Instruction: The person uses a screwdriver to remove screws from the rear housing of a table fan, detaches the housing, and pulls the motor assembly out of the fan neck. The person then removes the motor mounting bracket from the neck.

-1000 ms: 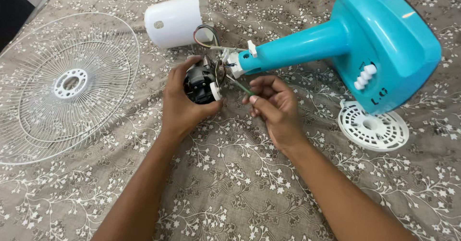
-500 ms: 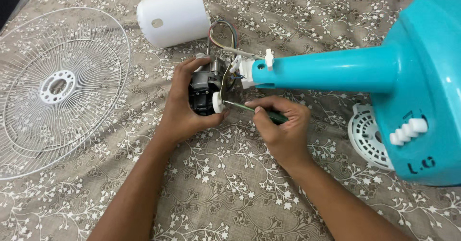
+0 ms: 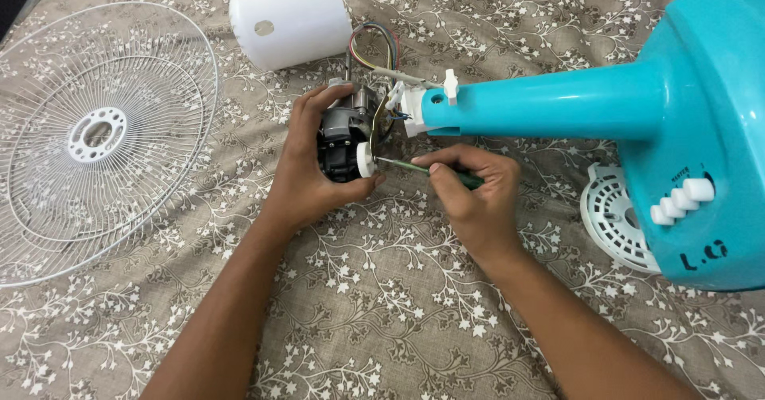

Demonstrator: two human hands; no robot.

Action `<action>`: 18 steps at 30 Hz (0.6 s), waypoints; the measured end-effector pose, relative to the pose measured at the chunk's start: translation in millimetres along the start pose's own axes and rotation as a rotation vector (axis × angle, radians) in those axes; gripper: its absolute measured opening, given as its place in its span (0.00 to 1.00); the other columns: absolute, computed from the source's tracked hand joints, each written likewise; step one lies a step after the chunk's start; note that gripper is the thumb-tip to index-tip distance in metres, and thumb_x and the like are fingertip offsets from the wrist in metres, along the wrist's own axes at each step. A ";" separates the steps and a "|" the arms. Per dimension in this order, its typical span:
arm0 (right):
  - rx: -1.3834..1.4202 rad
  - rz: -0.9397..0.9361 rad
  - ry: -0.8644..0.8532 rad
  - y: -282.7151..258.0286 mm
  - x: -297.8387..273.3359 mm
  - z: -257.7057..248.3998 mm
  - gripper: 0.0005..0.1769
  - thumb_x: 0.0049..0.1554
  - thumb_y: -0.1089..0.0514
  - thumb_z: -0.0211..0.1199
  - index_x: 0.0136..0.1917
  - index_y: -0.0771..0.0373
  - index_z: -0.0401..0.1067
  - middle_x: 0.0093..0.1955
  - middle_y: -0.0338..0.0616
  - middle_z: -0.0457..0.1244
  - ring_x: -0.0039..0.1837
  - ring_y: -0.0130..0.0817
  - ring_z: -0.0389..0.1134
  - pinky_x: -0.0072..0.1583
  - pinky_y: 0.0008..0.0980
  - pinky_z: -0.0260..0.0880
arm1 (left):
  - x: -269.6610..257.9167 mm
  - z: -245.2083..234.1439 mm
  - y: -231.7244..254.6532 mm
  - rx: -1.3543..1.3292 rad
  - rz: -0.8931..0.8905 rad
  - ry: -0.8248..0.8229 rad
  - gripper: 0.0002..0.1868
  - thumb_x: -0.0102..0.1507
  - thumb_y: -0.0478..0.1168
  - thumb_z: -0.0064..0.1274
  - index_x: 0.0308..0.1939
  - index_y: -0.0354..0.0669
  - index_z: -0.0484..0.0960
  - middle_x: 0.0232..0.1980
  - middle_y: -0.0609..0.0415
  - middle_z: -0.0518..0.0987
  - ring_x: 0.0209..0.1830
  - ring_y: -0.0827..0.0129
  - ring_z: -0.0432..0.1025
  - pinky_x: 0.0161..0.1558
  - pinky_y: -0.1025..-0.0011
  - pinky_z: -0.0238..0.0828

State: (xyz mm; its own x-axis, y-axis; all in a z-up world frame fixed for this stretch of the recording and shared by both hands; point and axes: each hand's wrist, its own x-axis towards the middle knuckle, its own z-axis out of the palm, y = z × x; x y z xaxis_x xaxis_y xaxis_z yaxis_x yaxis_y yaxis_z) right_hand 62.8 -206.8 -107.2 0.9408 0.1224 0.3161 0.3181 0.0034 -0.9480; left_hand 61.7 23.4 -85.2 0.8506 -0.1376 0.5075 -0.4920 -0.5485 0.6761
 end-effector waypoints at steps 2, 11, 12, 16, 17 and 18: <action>-0.044 -0.023 -0.027 0.2 2.1 -3.6 0.10 0.56 0.64 0.60 0.46 0.65 0.82 0.31 0.30 0.63 0.33 0.14 0.57 0.36 0.22 0.52 | -0.5 -0.4 -0.9 0.007 0.017 0.001 0.52 0.47 0.45 0.71 0.74 0.45 0.65 0.71 0.43 0.66 0.73 0.50 0.67 0.74 0.55 0.66; -0.057 0.026 -0.125 -4.5 7.8 -9.5 0.11 0.55 0.63 0.60 0.49 0.63 0.82 0.31 0.30 0.64 0.33 0.15 0.56 0.36 0.23 0.53 | -0.1 -0.7 -4.2 0.020 0.011 0.002 0.53 0.46 0.46 0.71 0.74 0.46 0.65 0.70 0.43 0.66 0.74 0.49 0.65 0.75 0.53 0.65; -0.049 0.036 -0.179 -6.0 10.1 -13.2 0.12 0.54 0.64 0.60 0.50 0.63 0.81 0.33 0.30 0.64 0.33 0.15 0.57 0.36 0.23 0.54 | 0.0 -1.3 -4.5 0.020 0.009 0.002 0.53 0.47 0.46 0.72 0.74 0.46 0.65 0.70 0.43 0.66 0.74 0.49 0.65 0.74 0.53 0.65; 0.052 0.189 -0.267 -8.0 10.3 -18.3 0.13 0.53 0.64 0.61 0.52 0.62 0.80 0.31 0.32 0.63 0.31 0.17 0.56 0.34 0.24 0.53 | -1.0 -1.4 -4.8 0.003 0.012 -0.003 0.52 0.47 0.47 0.72 0.74 0.46 0.65 0.72 0.43 0.66 0.75 0.50 0.65 0.74 0.54 0.65; 0.023 0.108 -0.264 -7.8 10.2 -18.3 0.13 0.54 0.65 0.61 0.52 0.62 0.79 0.35 0.31 0.64 0.34 0.16 0.58 0.37 0.23 0.56 | -1.0 -1.7 -5.0 -0.001 0.015 -0.001 0.52 0.47 0.47 0.72 0.74 0.46 0.65 0.72 0.42 0.66 0.75 0.50 0.65 0.75 0.54 0.65; -0.006 0.027 -0.262 -7.5 9.8 -17.7 0.13 0.54 0.65 0.61 0.52 0.63 0.79 0.38 0.31 0.66 0.37 0.16 0.60 0.40 0.22 0.59 | -0.8 -1.6 -5.1 0.005 0.017 0.002 0.52 0.47 0.46 0.72 0.74 0.46 0.65 0.72 0.42 0.66 0.75 0.49 0.65 0.75 0.53 0.65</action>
State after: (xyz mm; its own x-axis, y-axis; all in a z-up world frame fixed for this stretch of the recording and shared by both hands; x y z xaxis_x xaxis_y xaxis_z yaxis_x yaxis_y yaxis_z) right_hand 71.7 -223.2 -96.3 0.8869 0.3747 0.2700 0.2948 -0.0093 -0.9555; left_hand 63.2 27.6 -88.2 0.8419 -0.1450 0.5198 -0.5052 -0.5502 0.6648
